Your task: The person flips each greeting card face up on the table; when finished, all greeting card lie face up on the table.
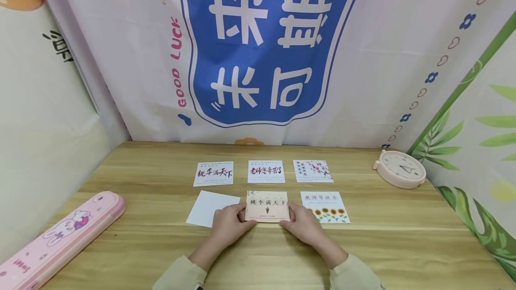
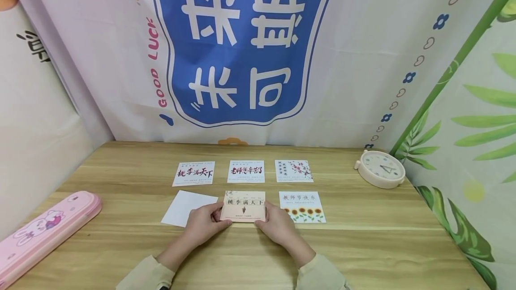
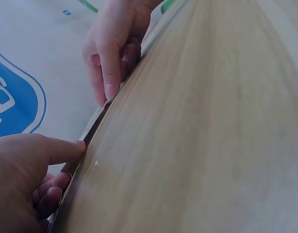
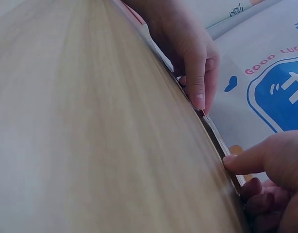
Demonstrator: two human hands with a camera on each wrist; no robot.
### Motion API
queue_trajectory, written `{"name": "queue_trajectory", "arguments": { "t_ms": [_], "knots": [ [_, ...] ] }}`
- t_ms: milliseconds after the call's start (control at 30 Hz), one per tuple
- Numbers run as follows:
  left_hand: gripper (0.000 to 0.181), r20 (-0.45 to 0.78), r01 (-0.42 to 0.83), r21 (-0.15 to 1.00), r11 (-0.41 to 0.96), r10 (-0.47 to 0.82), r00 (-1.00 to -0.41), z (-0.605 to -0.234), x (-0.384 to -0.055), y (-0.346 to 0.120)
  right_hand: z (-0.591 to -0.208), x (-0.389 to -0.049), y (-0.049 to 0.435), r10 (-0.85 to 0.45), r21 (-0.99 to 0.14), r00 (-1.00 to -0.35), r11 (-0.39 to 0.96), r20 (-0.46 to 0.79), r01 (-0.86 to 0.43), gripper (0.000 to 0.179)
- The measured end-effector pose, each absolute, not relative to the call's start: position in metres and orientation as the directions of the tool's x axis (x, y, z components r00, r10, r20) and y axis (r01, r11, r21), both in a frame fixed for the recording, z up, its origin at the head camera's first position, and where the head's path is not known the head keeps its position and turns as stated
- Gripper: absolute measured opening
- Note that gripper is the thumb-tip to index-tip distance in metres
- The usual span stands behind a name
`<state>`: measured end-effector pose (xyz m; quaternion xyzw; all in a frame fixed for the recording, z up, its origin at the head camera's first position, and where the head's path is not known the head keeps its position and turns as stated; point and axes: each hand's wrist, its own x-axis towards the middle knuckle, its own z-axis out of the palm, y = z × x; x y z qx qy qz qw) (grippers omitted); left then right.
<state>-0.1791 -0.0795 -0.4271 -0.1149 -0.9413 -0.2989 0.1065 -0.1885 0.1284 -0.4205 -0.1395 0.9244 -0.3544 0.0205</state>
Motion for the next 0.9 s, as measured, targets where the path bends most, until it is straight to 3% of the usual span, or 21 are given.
{"name": "queue_trajectory", "arguments": {
  "t_ms": [133, 300, 733, 800, 900],
  "knots": [
    [0.029, 0.276, 0.288, 0.532, 0.796, 0.159, -0.948, -0.4272, -0.1781, -0.0803, -0.4212, -0.188, 0.1284, -0.273, -0.658, -0.959, 0.708, 0.079, -0.255, 0.062],
    [0.045, 0.275, 0.288, 0.534, 0.795, 0.159, -0.948, -0.4273, -0.1774, -0.0807, -0.4211, -0.1864, 0.1285, -0.268, -0.653, -0.959, 0.71, 0.097, -0.265, 0.06],
    [0.05, 0.269, 0.287, 0.519, 0.805, 0.165, -0.949, -0.4275, -0.1775, -0.0821, -0.4198, -0.1857, 0.1277, -0.261, -0.666, -0.959, 0.697, 0.112, -0.267, 0.058],
    [0.05, 0.267, 0.29, 0.522, 0.802, 0.169, -0.949, -0.4266, -0.1776, -0.0822, -0.42, -0.1862, 0.1281, -0.255, -0.678, -0.962, 0.69, 0.101, -0.254, 0.059],
    [0.034, 0.251, 0.29, 0.561, 0.776, 0.174, -0.952, -0.4234, -0.1777, -0.083, -0.4193, -0.1871, 0.1291, -0.25, -0.712, -0.965, 0.663, 0.081, -0.231, 0.062]
  ]
}}
